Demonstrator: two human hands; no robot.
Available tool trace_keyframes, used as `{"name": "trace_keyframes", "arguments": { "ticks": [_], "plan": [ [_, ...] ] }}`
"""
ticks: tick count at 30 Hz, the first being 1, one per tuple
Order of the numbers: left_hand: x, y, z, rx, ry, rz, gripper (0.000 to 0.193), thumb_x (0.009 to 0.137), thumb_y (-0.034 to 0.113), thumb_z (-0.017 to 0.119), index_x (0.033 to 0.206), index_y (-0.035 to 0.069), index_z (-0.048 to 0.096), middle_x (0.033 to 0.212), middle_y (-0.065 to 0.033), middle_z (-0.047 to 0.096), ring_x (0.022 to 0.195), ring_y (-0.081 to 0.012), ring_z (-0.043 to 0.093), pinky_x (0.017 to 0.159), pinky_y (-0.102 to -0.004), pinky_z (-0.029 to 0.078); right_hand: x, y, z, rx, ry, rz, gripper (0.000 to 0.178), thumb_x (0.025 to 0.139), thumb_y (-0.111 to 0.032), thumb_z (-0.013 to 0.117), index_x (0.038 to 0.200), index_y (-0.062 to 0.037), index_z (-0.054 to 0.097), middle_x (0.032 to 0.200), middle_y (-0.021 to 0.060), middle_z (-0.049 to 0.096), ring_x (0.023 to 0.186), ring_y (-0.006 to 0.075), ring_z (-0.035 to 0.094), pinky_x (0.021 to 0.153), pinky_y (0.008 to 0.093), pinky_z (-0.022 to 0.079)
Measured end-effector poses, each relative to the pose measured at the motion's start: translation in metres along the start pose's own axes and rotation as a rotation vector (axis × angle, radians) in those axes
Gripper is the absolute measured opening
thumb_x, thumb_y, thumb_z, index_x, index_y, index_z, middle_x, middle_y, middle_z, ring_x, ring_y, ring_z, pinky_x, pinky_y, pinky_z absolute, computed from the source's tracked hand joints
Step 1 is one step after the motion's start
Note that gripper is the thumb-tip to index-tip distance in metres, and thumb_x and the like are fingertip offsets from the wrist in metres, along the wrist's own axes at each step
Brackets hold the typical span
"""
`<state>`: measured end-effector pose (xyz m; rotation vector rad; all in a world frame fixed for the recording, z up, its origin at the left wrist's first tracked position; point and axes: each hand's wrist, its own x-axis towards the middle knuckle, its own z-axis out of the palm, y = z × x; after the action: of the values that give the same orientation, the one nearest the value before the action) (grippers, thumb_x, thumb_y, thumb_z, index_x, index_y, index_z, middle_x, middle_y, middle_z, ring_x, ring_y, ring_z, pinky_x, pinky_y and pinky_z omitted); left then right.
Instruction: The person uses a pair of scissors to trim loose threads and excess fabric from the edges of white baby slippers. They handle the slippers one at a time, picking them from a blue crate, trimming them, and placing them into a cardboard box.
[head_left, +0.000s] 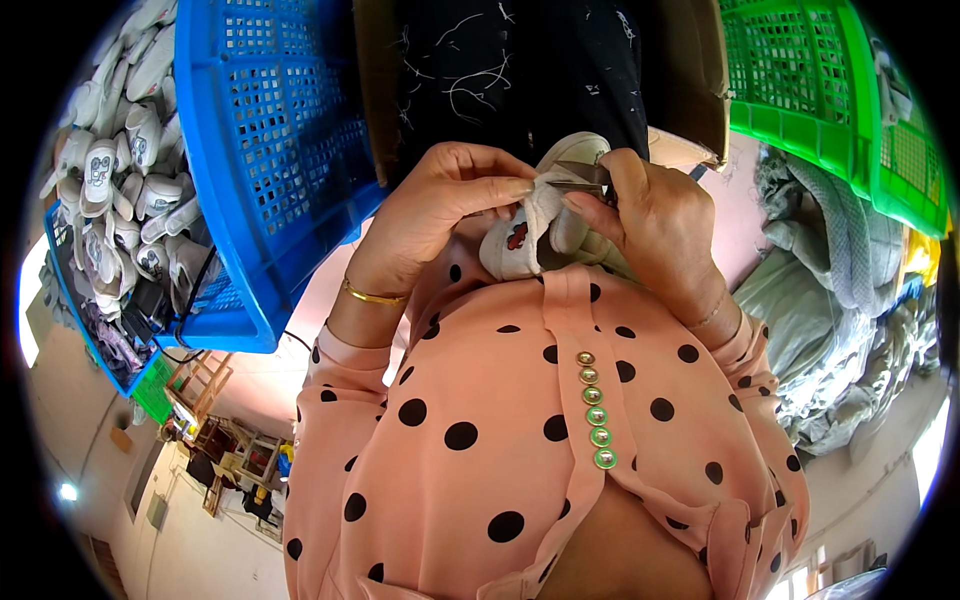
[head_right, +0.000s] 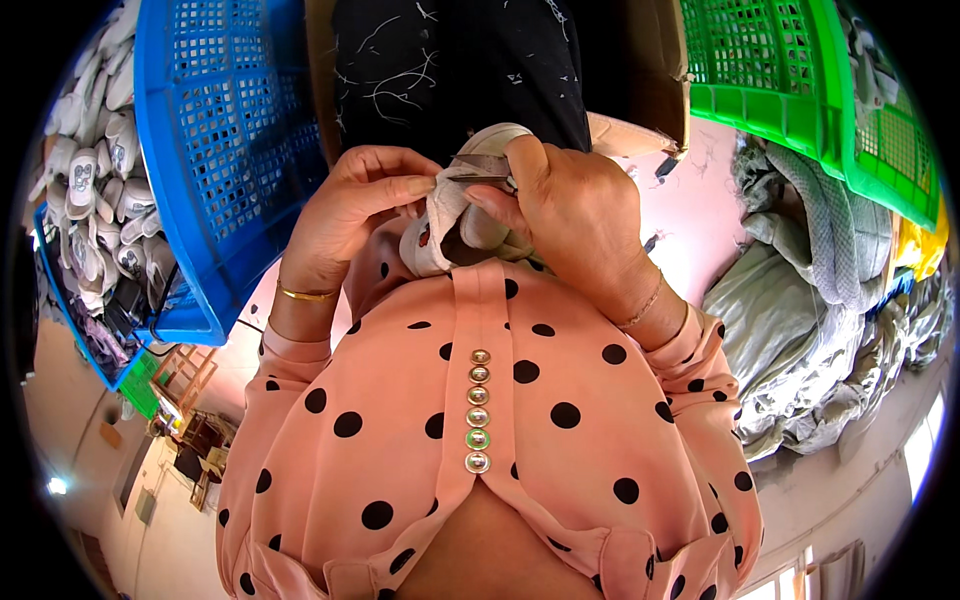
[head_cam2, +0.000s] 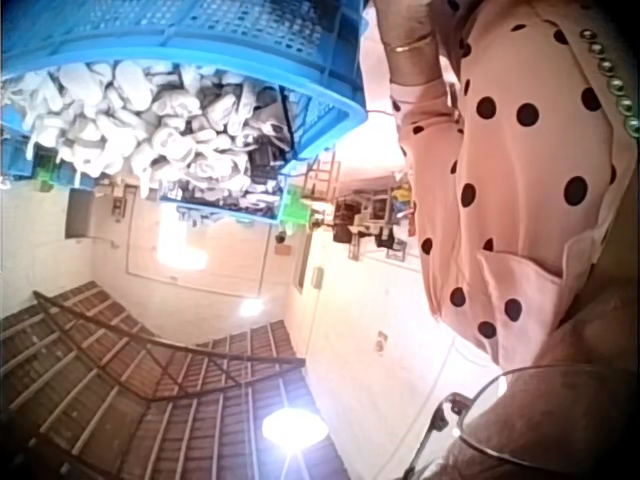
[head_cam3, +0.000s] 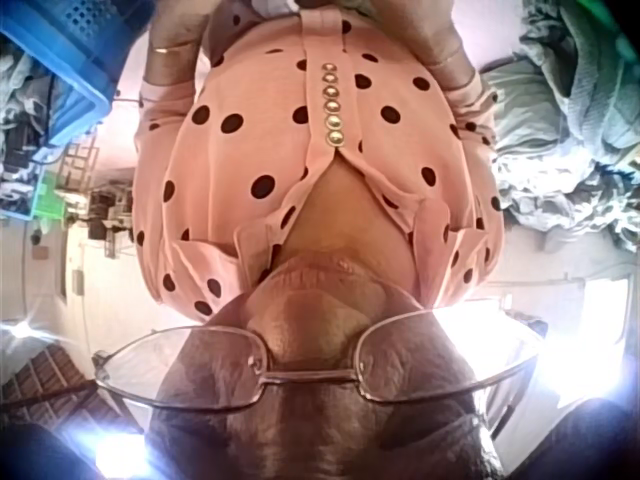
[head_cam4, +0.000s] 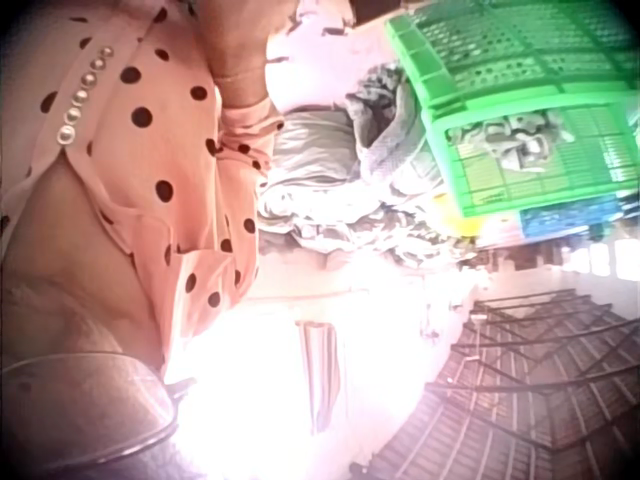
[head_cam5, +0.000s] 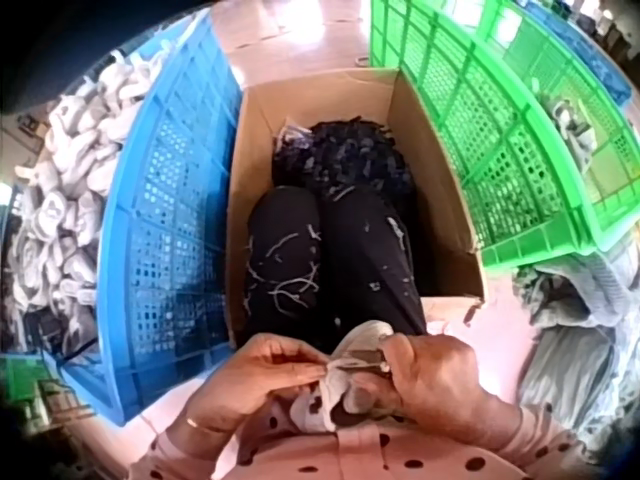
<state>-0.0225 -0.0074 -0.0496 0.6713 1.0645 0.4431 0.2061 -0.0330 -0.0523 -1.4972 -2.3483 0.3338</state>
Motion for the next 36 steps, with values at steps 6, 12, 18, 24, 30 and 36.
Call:
{"name": "trace_keyframes", "arguments": {
  "ticks": [6,12,18,24,30,36],
  "plan": [
    [0.000,-0.002,-0.002,-0.004,-0.005,0.009,0.021,0.086,0.013,0.071,0.101,-0.001,0.073,0.083,-0.0050,0.070,0.075,-0.0090,0.061,0.074,-0.0214,0.050,0.003,-0.002,-0.004,-0.015,-0.009,-0.020,0.043,0.084,-0.048,0.069,0.080,-0.0074,0.054,0.058,0.0034,0.056,0.050,0.0202,0.057,0.046,0.0306,0.045],
    [0.001,-0.002,-0.002,-0.025,-0.052,0.013,0.020,0.086,0.014,0.070,0.100,0.000,0.073,0.084,-0.0042,0.070,0.076,-0.0079,0.060,0.073,-0.0201,0.048,-0.002,0.001,0.013,0.118,0.018,-0.006,0.041,0.085,-0.044,0.069,0.084,-0.0057,0.055,0.061,0.0051,0.058,0.050,0.0216,0.058,0.046,0.0308,0.045],
    [0.004,-0.007,-0.003,-0.063,-0.050,-0.027,0.021,0.086,0.015,0.069,0.099,0.000,0.072,0.085,-0.0038,0.069,0.077,-0.0080,0.060,0.075,-0.0204,0.047,-0.003,0.003,0.022,0.944,-0.050,0.395,0.044,0.094,-0.043,0.061,0.097,0.0008,0.057,0.066,0.0102,0.062,0.054,0.0244,0.061,0.048,0.0309,0.046],
    [0.004,-0.013,-0.009,-0.107,-0.015,-0.033,0.020,0.086,0.014,0.070,0.101,0.001,0.073,0.084,-0.0020,0.069,0.076,-0.0055,0.059,0.073,-0.0176,0.047,0.004,0.013,0.006,0.137,-0.068,-0.067,0.047,0.088,-0.053,0.061,0.080,-0.0078,0.053,0.058,0.0055,0.057,0.052,0.0222,0.060,0.050,0.0324,0.048],
    [0.004,-0.011,-0.008,-0.108,-0.031,-0.032,0.022,0.085,0.014,0.070,0.101,0.000,0.072,0.086,-0.0033,0.069,0.078,-0.0073,0.060,0.076,-0.0194,0.047,0.012,0.016,-0.001,0.035,-0.096,-0.201,0.042,0.087,-0.048,0.065,0.075,-0.0101,0.050,0.055,0.0032,0.051,0.050,0.0209,0.057,0.048,0.0322,0.045],
    [0.005,-0.009,-0.007,-0.087,-0.033,-0.052,0.025,0.083,0.015,0.069,0.102,-0.001,0.071,0.090,-0.0065,0.070,0.083,-0.0117,0.063,0.083,-0.0238,0.049,0.020,0.018,-0.005,-0.016,-0.142,-0.236,0.041,0.088,-0.048,0.062,0.076,-0.0099,0.053,0.059,0.0014,0.054,0.052,0.0179,0.058,0.050,0.0299,0.046]
  ]
}}
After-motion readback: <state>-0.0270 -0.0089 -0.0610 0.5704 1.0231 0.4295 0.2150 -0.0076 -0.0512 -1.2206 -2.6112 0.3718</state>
